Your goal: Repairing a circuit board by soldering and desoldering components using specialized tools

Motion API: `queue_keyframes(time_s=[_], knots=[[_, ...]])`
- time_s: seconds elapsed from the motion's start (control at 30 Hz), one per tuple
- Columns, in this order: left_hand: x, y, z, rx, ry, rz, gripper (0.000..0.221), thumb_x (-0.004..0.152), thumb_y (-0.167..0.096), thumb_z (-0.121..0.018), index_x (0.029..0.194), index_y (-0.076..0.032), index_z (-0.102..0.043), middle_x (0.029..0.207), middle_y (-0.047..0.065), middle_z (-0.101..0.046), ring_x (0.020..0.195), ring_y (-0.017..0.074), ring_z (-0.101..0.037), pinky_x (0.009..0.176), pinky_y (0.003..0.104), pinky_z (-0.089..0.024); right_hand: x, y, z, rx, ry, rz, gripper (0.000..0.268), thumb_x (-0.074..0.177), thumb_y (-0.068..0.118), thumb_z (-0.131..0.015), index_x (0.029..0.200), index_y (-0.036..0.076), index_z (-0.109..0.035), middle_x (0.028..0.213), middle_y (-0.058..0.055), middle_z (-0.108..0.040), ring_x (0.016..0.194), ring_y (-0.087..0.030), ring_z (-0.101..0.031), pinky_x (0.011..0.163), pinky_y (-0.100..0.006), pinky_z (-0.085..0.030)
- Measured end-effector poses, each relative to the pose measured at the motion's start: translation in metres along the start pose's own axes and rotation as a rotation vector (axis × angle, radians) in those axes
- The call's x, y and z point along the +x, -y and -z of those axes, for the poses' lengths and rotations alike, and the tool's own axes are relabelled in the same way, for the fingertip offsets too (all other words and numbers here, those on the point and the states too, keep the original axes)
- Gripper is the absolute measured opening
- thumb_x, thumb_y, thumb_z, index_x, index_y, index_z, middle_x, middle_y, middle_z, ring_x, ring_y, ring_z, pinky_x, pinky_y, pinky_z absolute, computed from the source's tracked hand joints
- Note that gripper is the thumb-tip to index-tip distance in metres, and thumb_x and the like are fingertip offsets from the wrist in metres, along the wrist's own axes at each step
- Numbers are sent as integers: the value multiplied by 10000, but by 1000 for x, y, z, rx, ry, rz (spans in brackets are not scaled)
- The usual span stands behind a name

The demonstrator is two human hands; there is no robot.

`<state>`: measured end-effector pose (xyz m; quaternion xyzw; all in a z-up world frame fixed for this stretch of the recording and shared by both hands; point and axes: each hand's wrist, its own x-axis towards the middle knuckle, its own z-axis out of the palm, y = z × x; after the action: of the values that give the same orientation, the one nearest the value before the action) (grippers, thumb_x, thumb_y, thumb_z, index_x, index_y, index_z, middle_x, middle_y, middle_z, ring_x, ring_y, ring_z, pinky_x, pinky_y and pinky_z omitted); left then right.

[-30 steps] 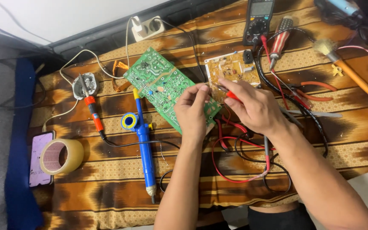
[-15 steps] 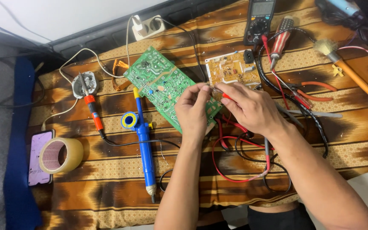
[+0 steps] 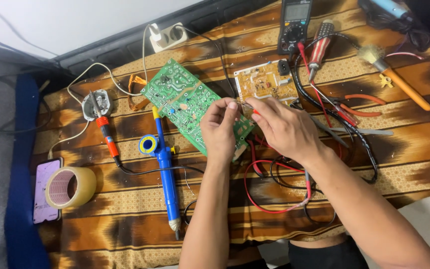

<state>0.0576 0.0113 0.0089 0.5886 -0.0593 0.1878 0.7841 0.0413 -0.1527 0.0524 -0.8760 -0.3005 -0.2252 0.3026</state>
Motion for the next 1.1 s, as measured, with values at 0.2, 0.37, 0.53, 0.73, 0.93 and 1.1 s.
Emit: queue_keyframes(time_s=[0.2,0.37,0.53,0.73,0.93,1.1], knots=[[3,2,0,61,-29,49,75,970,-81,-695,979,-9,-716,730,62,-651,688,118,-589,642,247,-490,-4,-1,-9,-125,-32,-24,401,1103,250,-464,1490,205,-560,823,-65,-618,503,-194,-582,405,-293,-470],[5,-1,-4,133,-47,59,56,955,-75,-710,967,-22,-728,717,63,-668,683,109,-597,649,252,-501,-11,-11,-19,-264,-29,-29,415,1102,292,-468,1510,260,-536,822,-35,-591,525,-190,-596,420,-299,-494],[11,-2,-7,140,-37,109,58,953,-83,-700,953,-32,-727,706,53,-663,675,103,-602,652,241,-499,-10,-9,-15,-365,-67,-25,427,1090,296,-503,1513,270,-553,865,-56,-578,593,-233,-637,459,-361,-549],[10,-13,-8,139,-37,144,51,930,-75,-711,948,-34,-736,686,47,-659,647,98,-610,624,239,-498,-11,-8,-19,-336,-68,-59,407,1096,307,-501,1489,235,-578,864,-71,-585,621,-275,-666,475,-407,-561],[11,-10,-7,186,-11,166,54,928,-82,-709,932,-39,-740,688,44,-665,639,94,-607,614,241,-495,-12,-7,-21,-300,-106,-101,341,1082,302,-550,1397,221,-654,852,-92,-633,654,-335,-700,511,-455,-583],[2,-4,5,330,19,157,42,903,-85,-728,906,-52,-753,643,56,-648,589,112,-583,559,259,-476,-21,-73,-4,-180,-345,-153,293,1187,147,-509,1393,7,-664,955,-213,-683,741,-363,-676,633,-424,-568]])
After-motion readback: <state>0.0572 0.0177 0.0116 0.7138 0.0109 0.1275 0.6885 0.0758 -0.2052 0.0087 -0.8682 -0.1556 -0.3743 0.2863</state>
